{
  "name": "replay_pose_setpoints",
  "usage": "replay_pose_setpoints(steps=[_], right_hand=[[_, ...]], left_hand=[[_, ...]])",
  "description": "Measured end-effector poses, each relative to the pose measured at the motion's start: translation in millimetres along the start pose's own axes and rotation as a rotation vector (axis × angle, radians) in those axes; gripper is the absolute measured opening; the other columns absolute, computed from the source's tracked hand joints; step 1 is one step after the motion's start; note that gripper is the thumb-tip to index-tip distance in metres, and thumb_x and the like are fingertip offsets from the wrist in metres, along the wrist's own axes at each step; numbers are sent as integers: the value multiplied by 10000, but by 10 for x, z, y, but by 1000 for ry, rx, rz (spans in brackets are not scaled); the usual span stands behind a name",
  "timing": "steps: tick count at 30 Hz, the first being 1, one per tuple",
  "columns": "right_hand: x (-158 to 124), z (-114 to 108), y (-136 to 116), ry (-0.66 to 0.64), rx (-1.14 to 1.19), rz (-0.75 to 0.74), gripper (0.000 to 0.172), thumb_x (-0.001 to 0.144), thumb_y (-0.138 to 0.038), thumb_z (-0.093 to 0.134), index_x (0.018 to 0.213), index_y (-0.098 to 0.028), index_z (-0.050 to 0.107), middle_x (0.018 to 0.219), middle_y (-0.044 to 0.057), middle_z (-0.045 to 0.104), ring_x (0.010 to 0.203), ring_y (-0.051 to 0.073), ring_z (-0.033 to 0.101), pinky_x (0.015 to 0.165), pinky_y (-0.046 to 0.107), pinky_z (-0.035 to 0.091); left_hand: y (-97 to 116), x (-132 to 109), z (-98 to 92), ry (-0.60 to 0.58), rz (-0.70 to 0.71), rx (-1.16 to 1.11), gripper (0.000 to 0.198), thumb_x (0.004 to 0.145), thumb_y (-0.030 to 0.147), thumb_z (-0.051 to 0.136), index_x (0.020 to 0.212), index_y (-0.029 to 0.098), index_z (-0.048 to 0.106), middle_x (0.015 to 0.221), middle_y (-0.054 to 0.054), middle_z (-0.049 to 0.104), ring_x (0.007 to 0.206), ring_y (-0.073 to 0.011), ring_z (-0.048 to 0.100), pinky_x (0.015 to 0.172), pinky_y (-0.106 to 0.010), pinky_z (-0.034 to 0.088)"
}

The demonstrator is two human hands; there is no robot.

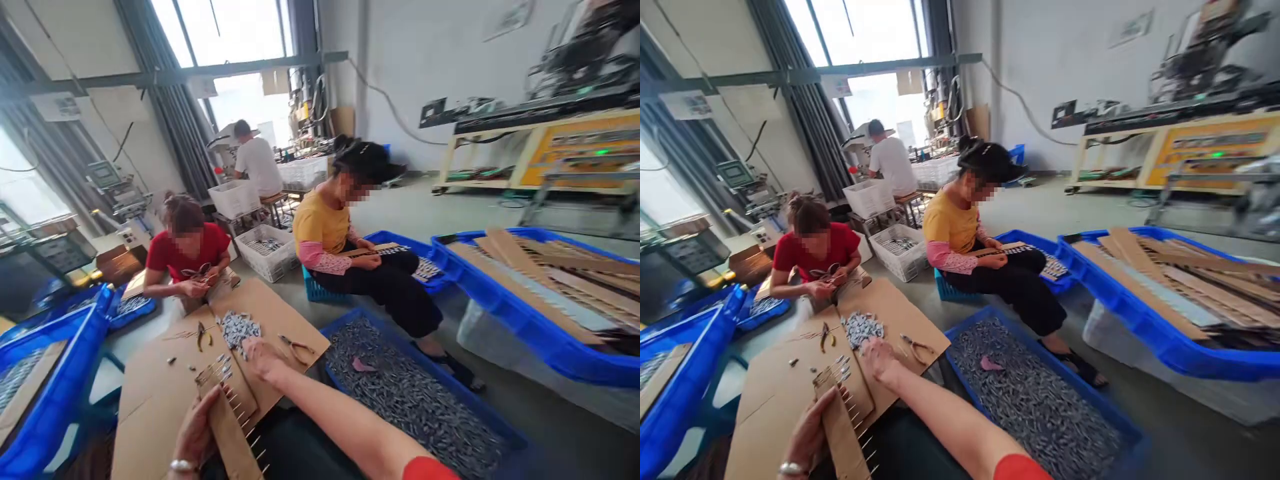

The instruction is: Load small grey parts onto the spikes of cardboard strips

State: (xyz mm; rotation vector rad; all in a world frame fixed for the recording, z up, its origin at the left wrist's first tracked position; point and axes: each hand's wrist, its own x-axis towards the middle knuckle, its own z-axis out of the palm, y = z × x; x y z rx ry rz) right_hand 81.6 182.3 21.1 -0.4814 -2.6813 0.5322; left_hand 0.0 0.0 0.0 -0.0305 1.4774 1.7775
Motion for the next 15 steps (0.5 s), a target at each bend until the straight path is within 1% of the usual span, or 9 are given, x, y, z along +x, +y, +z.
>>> replay_pose_setpoints(steps=[1, 2, 4, 6, 9, 11, 13, 15], right_hand=[[-25, 66, 57, -2, 36, -8, 255, 861, -54, 473, 1006, -105, 677, 1002, 181, 719, 864, 253, 679, 695, 316, 514], [-46, 146, 106, 3, 71, -14, 261, 880, -54, 449, 1007, -112, 670, 1010, 173, 709, 886, 242, 667, 739, 312, 507], [-99, 297, 166, 19, 134, -21, 259, 902, -60, 431, 1003, -136, 657, 1017, 140, 694, 938, 219, 641, 808, 289, 485], [-177, 384, 180, 39, 178, -15, 253, 924, -80, 426, 1013, -153, 650, 1031, 120, 679, 950, 206, 622, 826, 274, 468], [-284, 392, 150, 73, 207, -3, 275, 948, -106, 403, 1030, -165, 659, 1036, 118, 664, 940, 212, 603, 837, 285, 455], [-317, 367, 119, 126, 238, 11, 300, 941, -112, 400, 1052, -166, 673, 1033, 128, 660, 961, 236, 589, 876, 320, 447], [-324, 357, 89, 189, 370, 49, 314, 914, -113, 416, 1079, -159, 679, 1057, 142, 652, 1005, 254, 581, 928, 351, 440], [-325, 372, 58, 217, 596, 117, 296, 884, -139, 449, 1067, -154, 682, 1082, 149, 649, 1035, 258, 588, 966, 369, 442]], left_hand=[[-30, -105, -96, 21, 35, -29, 212, 770, 175, 778, 948, 105, 688, 832, -92, 759, 665, -213, 713, 669, -351, 601], [-51, -173, -142, 1, 51, -59, 224, 745, 169, 796, 933, 113, 688, 798, -90, 766, 655, -216, 722, 674, -347, 605], [-70, -213, -140, -28, 65, -110, 255, 706, 171, 820, 917, 121, 685, 736, -84, 766, 646, -225, 734, 684, -350, 613], [-74, -193, -99, -62, 66, -128, 263, 701, 178, 820, 916, 119, 682, 751, -96, 776, 676, -229, 747, 689, -345, 618], [-90, -180, -72, -64, 74, -150, 267, 704, 175, 815, 928, 109, 685, 814, -117, 785, 739, -239, 756, 697, -342, 622], [-107, -190, -83, -65, 81, -159, 263, 705, 171, 815, 926, 104, 689, 824, -116, 785, 752, -239, 757, 708, -342, 621], [-120, -199, -98, -68, 88, -164, 259, 702, 170, 819, 916, 97, 693, 822, -116, 785, 741, -235, 755, 713, -339, 618], [-127, -201, -103, -68, 90, -167, 265, 702, 174, 820, 920, 89, 697, 824, -124, 786, 728, -236, 754, 716, -347, 617]])
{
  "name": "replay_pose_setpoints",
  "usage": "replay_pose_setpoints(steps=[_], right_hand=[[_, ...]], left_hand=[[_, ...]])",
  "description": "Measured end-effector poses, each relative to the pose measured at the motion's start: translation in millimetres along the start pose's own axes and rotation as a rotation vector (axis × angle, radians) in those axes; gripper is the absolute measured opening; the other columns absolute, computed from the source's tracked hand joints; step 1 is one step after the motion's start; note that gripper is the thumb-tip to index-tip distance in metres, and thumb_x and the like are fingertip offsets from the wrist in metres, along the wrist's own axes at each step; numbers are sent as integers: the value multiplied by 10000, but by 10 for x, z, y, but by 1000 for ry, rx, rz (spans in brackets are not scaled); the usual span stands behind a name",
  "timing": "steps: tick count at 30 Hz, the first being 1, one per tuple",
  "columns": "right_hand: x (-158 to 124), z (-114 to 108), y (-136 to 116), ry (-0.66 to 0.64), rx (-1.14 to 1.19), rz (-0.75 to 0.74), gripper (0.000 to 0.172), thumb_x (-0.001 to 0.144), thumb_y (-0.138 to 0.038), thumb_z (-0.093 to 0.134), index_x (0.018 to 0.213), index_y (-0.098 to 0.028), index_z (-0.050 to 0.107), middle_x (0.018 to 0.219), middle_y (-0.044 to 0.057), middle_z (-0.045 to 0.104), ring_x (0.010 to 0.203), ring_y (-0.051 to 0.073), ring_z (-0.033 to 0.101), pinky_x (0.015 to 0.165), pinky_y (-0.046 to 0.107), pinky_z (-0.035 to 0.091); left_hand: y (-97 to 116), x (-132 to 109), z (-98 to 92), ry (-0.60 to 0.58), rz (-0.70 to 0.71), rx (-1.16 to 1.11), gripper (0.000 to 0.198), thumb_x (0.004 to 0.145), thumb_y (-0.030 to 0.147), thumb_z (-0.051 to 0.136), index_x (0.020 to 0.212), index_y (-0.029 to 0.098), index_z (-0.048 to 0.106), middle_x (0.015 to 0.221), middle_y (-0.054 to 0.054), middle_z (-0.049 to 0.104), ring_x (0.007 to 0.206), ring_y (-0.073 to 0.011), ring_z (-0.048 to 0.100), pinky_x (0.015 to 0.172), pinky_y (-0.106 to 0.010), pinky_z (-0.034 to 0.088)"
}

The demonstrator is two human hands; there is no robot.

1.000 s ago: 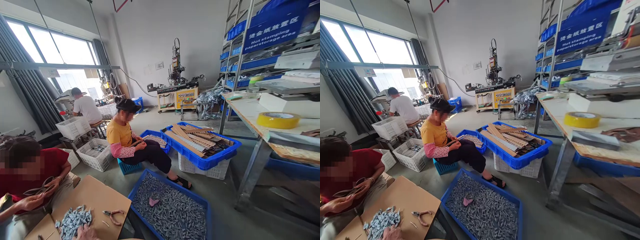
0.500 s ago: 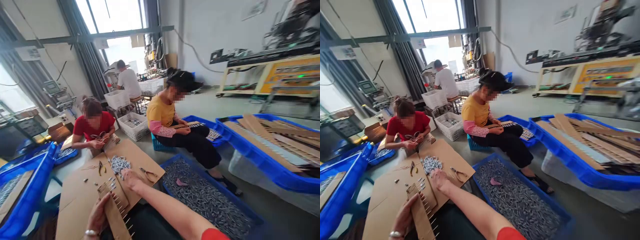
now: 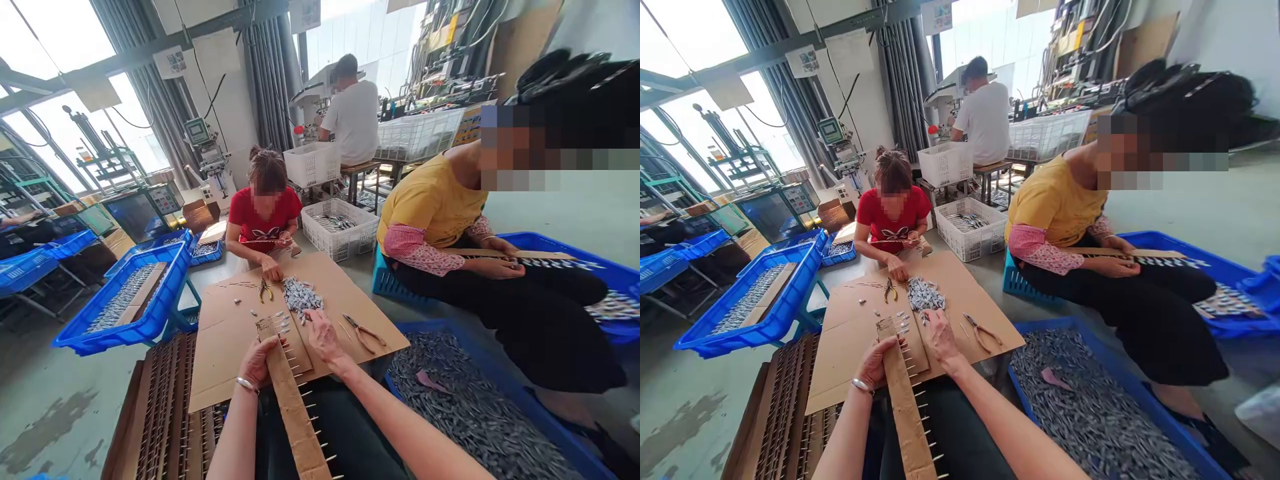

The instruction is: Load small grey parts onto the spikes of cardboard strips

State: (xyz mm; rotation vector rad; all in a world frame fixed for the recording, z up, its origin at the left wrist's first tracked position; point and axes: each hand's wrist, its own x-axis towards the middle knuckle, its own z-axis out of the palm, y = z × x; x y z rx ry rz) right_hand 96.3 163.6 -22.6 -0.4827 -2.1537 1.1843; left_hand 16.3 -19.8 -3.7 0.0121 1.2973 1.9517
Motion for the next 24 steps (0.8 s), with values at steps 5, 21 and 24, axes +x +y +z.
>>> replay_pose_setpoints(steps=[5, 21, 24], right_hand=[[-91, 94, -45, -36, 331, 180, 263, 867, -375, 539, 976, -168, 659, 920, 96, 702, 859, 231, 648, 792, 350, 531], [-270, 170, -254, -154, 671, 391, 463, 673, -579, 747, 834, -152, 667, 734, 31, 694, 657, 170, 628, 578, 257, 473], [-260, 155, -282, -157, 663, 394, 434, 676, -554, 748, 815, -150, 673, 698, 21, 683, 638, 165, 617, 582, 255, 466]], left_hand=[[-12, -1, 20, -1, 3, -2, 313, 710, 185, 815, 985, 87, 704, 837, -151, 790, 746, -256, 756, 771, -388, 609], [-39, -21, 52, -42, 52, -4, 273, 673, 212, 839, 883, 64, 749, 822, -144, 793, 691, -235, 736, 691, -337, 597], [-33, -30, 63, -47, 58, -3, 283, 668, 216, 842, 891, 71, 746, 824, -142, 792, 694, -235, 735, 689, -334, 593]])
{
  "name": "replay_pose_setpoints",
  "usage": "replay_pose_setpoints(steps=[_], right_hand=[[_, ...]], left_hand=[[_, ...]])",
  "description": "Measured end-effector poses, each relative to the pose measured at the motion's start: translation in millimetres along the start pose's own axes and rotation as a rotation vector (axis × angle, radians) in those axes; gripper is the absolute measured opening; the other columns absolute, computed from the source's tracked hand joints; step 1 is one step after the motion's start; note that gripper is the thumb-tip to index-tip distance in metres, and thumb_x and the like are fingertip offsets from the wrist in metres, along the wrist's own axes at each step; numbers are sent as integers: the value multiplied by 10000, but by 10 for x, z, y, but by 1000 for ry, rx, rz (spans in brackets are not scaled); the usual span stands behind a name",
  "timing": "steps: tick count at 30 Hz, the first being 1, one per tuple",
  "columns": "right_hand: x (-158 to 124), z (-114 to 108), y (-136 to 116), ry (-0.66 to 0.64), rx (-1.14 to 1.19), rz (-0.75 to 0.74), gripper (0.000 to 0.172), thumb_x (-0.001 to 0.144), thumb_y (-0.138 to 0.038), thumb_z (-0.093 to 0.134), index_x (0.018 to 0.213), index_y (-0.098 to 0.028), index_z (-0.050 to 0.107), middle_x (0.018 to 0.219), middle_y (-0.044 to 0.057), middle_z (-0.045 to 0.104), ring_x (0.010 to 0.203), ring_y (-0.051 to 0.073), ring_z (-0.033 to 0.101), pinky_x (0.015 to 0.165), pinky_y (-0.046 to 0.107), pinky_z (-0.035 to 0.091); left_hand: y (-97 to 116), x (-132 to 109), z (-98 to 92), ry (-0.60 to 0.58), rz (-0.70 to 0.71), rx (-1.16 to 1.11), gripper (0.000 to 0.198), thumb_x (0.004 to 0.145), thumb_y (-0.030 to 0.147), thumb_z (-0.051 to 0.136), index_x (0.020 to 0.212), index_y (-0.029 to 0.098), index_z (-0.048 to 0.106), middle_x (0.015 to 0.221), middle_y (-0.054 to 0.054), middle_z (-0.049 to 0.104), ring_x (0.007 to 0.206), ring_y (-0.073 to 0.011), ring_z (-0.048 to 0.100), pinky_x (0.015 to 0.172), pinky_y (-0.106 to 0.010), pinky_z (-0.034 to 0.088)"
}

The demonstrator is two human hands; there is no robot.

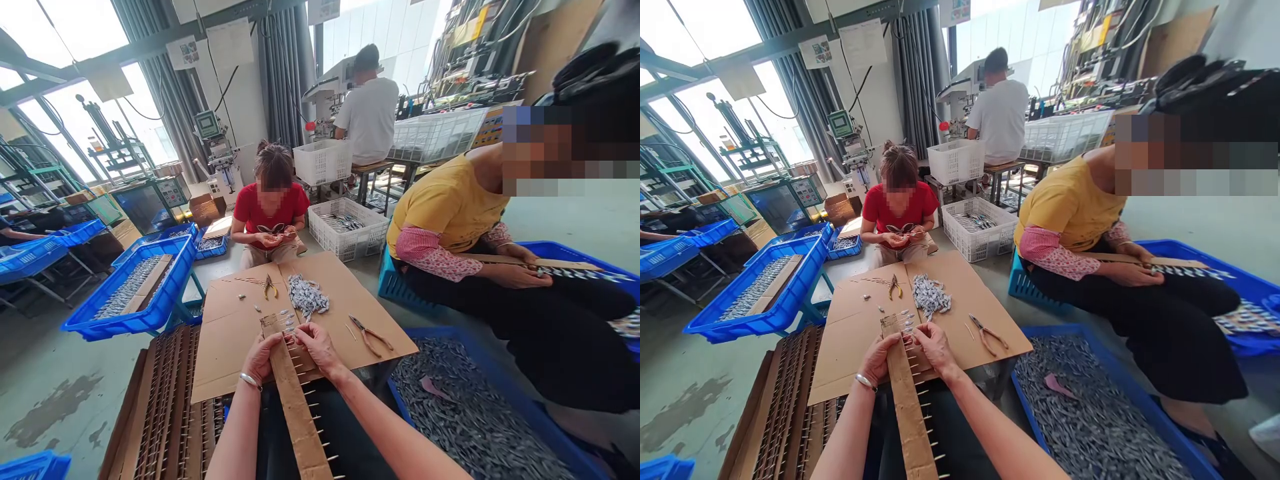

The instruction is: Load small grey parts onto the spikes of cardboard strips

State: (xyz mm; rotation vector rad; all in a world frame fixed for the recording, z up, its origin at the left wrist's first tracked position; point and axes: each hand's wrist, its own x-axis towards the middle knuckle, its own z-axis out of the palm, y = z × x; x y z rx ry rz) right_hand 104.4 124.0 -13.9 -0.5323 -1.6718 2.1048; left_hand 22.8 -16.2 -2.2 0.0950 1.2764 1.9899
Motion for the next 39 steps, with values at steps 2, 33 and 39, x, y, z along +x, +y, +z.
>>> replay_pose_setpoints(steps=[2, 33, 39], right_hand=[[4, 6, -17, -7, -22, 5, 426, 684, -554, 742, 793, -147, 681, 668, 21, 677, 624, 165, 610, 590, 259, 465], [134, -98, -106, -45, -445, -30, 553, 846, -684, 530, 755, -155, 663, 694, 69, 719, 617, 191, 670, 546, 263, 492], [493, -290, -288, 134, -799, -45, 152, 830, -302, 679, 768, -167, 647, 855, 143, 739, 874, 262, 704, 711, 298, 464]], left_hand=[[2, -2, 3, -1, 5, 1, 294, 666, 215, 843, 906, 79, 742, 829, -136, 792, 694, -234, 735, 695, -337, 592], [-7, -26, 66, 119, 51, 37, 423, 571, 202, 887, 937, 117, 693, 735, -67, 761, 608, -195, 697, 606, -298, 560], [-6, -13, -24, 72, -19, 2, 365, 678, 295, 849, 953, 111, 697, 745, -91, 762, 658, -211, 719, 635, -319, 589]])
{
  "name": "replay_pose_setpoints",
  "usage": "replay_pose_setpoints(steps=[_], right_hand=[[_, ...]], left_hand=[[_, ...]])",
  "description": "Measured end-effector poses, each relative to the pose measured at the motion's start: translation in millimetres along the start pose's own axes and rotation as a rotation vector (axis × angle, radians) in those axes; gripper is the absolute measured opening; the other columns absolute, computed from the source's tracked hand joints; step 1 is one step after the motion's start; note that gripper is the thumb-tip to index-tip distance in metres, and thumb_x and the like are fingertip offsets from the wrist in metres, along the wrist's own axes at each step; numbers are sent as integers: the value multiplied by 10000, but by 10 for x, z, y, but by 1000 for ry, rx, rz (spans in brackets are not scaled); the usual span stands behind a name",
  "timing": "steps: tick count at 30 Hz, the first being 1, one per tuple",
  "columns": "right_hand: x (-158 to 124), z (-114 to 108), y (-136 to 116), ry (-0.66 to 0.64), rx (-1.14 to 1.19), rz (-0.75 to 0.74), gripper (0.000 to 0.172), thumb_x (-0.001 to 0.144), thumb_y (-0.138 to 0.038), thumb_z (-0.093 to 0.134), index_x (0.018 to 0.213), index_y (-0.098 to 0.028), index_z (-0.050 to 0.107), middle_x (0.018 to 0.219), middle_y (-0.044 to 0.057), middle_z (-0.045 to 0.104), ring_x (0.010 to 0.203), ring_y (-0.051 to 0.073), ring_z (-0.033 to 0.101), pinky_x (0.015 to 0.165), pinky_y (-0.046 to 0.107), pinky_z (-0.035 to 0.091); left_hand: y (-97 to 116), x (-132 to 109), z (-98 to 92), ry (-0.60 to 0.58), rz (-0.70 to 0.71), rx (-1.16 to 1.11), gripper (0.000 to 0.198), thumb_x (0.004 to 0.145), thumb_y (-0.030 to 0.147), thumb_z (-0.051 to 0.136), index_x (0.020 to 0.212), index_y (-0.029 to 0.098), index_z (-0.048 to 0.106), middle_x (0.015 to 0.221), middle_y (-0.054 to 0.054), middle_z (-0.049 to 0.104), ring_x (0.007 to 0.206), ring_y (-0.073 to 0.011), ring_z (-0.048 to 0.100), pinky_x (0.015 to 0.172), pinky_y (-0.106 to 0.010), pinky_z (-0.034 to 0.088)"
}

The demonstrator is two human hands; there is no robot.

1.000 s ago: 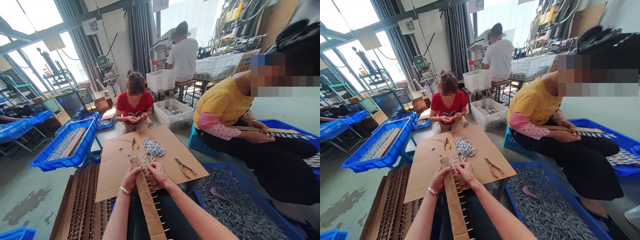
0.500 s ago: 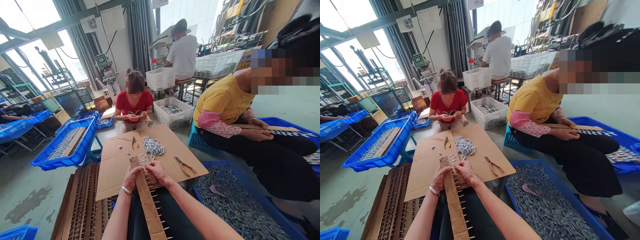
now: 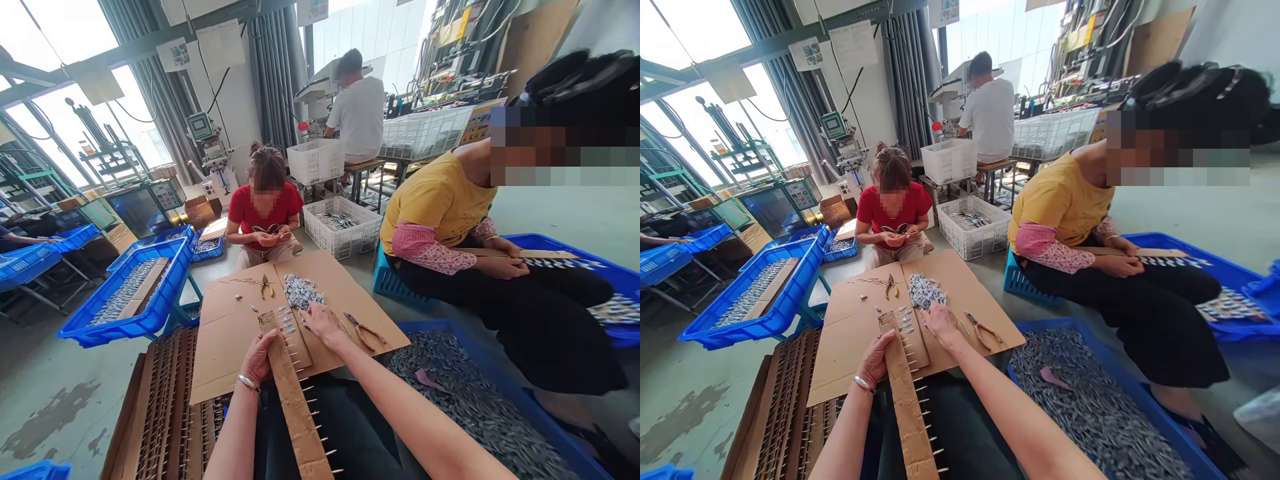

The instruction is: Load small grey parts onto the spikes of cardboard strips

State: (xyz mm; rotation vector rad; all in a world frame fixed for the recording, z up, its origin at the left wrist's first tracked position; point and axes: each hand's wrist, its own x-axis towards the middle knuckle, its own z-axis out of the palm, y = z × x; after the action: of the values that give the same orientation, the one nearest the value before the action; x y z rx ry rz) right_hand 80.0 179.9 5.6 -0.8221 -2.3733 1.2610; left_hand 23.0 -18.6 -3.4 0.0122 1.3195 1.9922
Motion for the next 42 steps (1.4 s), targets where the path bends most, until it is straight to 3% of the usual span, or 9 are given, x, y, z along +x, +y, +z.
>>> replay_pose_setpoints(steps=[4, 10, 16, 19, 24, 30, 42], right_hand=[[37, 61, -46, -1, -144, 6, 96, 795, -195, 675, 712, -167, 636, 839, 149, 738, 850, 262, 705, 693, 297, 442], [-189, -1, 51, 36, -138, -85, 143, 915, -234, 497, 886, -166, 620, 865, 98, 723, 786, 205, 681, 703, 278, 446], [-571, 1, 175, -123, 297, -302, 227, 894, -353, 505, 916, -180, 651, 807, 41, 708, 713, 183, 651, 668, 267, 481], [-654, 42, 200, -189, 327, -329, 243, 880, -363, 526, 908, -181, 684, 803, 37, 706, 705, 184, 634, 656, 275, 475], [-656, 56, 176, -246, 340, -349, 267, 891, -355, 517, 938, -179, 712, 817, 43, 712, 713, 188, 630, 652, 280, 469], [-638, 45, 153, -252, 341, -403, 245, 896, -311, 521, 942, -183, 725, 912, 65, 740, 858, 215, 669, 794, 312, 490], [-590, 16, 88, -261, 302, -476, 212, 886, -281, 548, 899, -194, 741, 869, 60, 747, 826, 209, 671, 776, 300, 496]], left_hand=[[-24, -13, -28, -39, -16, -6, 382, 699, 310, 841, 995, 124, 688, 769, -107, 775, 687, -223, 735, 667, -333, 600], [-60, -41, -30, -84, -29, 2, 372, 624, 244, 879, 920, 91, 713, 818, -133, 786, 715, -240, 735, 717, -371, 599], [-22, -92, 8, -131, -52, 35, 379, 597, 192, 875, 927, 45, 759, 849, -149, 791, 713, -225, 717, 717, -354, 584], [-17, -96, 0, -140, -51, 50, 344, 599, 206, 860, 888, 40, 774, 833, -148, 791, 686, -206, 702, 687, -322, 569], [-25, -92, -8, -129, -32, 69, 341, 600, 227, 845, 893, 63, 785, 850, -145, 796, 685, -203, 697, 694, -319, 555], [-38, -79, -19, -116, -23, 82, 353, 606, 237, 841, 907, 62, 783, 850, -148, 795, 686, -209, 698, 696, -326, 545], [-9, -115, 39, -95, -12, 101, 348, 553, 234, 877, 847, 71, 786, 785, -120, 777, 661, -184, 677, 671, -296, 537]])
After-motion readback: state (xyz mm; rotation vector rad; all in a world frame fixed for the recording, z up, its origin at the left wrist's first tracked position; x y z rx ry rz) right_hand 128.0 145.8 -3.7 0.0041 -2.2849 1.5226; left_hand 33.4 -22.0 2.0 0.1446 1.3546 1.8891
